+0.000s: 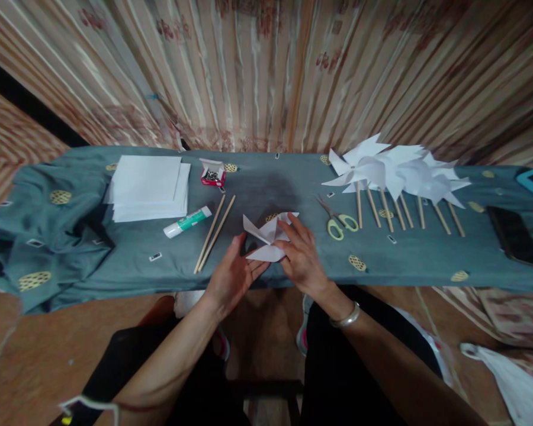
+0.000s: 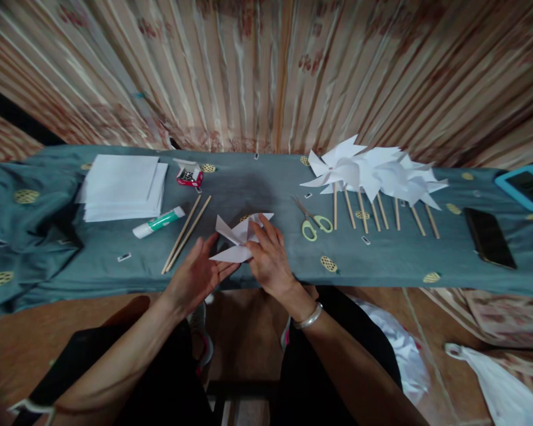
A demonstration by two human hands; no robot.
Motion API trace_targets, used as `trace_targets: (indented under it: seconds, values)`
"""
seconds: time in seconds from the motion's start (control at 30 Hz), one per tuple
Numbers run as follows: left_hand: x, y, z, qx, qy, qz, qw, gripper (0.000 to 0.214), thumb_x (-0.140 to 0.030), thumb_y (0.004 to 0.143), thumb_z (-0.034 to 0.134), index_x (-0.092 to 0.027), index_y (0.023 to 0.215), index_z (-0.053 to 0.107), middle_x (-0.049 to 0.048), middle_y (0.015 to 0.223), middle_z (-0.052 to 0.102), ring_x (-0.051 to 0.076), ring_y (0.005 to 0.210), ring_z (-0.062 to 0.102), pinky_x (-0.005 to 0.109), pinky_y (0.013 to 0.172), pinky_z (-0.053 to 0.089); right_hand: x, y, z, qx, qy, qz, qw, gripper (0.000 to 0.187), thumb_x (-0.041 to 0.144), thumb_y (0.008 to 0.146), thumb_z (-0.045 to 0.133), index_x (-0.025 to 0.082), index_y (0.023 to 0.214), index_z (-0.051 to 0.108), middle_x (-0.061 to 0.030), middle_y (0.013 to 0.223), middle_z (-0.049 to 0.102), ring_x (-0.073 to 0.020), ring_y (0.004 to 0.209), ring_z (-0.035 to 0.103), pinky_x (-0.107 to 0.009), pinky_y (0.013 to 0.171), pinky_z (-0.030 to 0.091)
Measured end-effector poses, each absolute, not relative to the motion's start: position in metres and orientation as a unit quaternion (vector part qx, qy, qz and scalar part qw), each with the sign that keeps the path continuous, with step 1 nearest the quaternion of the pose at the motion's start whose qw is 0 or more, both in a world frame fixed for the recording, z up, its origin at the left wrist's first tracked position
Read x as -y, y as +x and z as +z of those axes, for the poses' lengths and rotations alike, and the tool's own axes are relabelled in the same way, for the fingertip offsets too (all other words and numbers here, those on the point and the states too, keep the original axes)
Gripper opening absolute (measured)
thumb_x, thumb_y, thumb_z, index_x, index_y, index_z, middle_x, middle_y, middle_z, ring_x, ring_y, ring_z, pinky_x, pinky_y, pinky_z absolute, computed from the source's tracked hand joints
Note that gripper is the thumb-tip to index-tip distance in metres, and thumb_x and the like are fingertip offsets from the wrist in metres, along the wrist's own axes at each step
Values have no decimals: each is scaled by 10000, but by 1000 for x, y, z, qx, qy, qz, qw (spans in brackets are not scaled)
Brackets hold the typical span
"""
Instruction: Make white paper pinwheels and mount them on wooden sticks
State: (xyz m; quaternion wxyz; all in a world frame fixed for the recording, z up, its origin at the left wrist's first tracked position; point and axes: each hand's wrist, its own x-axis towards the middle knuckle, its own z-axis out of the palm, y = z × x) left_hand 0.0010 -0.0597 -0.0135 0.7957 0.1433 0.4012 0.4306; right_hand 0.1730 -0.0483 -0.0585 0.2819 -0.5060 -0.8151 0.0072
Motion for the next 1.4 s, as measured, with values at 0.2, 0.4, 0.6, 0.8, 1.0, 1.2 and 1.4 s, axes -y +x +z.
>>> trace_targets:
  seconds: [0.2,0.4,0.6,0.8,1.0,1.2,1.4]
  values:
    - [54,8,-8,-400,132,430,799,552,-440,991,326,-198,1476,221,127,1125,700,180,931,708,345,1005,451,48,178,-58,816,-501,28,286,205,161,880,507,213,945,694,-100,1394,542,-302,1413,313,-533,1045,374]
    - [52,10,-4,-394,121,427,805,524,-389,1003,311,-175,1477,250,140,1166,685,174,905,703,325,964,462,49,180,-56,815,-500,23,293,212,117,859,512,201,944,688,-99,1380,550,-296,1414,317,-501,1059,373]
    - [54,13,-6,-391,120,439,800,506,-408,995,328,-135,1421,350,122,1056,723,187,887,702,327,929,472,51,178,-55,818,-495,4,295,205,128,876,496,206,937,675,-99,1366,558,-285,1411,325,-506,1059,372]
    - [55,12,-9,-365,136,473,790,534,-509,870,558,-124,1239,572,116,1072,724,250,1019,671,348,941,473,56,172,-47,836,-469,-51,281,233,155,856,513,167,1056,631,-152,1400,520,-285,1426,292,-490,1061,361]
    - [56,9,-6,-362,197,504,759,497,-484,706,729,-135,1059,706,100,1034,744,314,1106,632,386,956,479,66,160,-35,841,-463,-89,266,384,216,818,525,102,1182,569,-208,1421,485,-291,1445,244,-470,1071,335]
    - [58,4,3,-368,215,484,764,542,-509,670,737,-125,1052,713,121,1040,741,327,1079,643,405,932,501,73,159,-28,838,-480,-89,245,434,220,798,538,116,1219,551,-198,1463,435,-296,1458,207,-477,1099,300]
    - [60,4,-1,-376,239,499,743,404,-398,679,759,-142,990,729,94,991,754,313,1063,652,398,927,501,79,160,-24,837,-489,-94,229,452,136,805,521,100,1255,532,-202,1473,423,-299,1463,190,-474,1114,280]
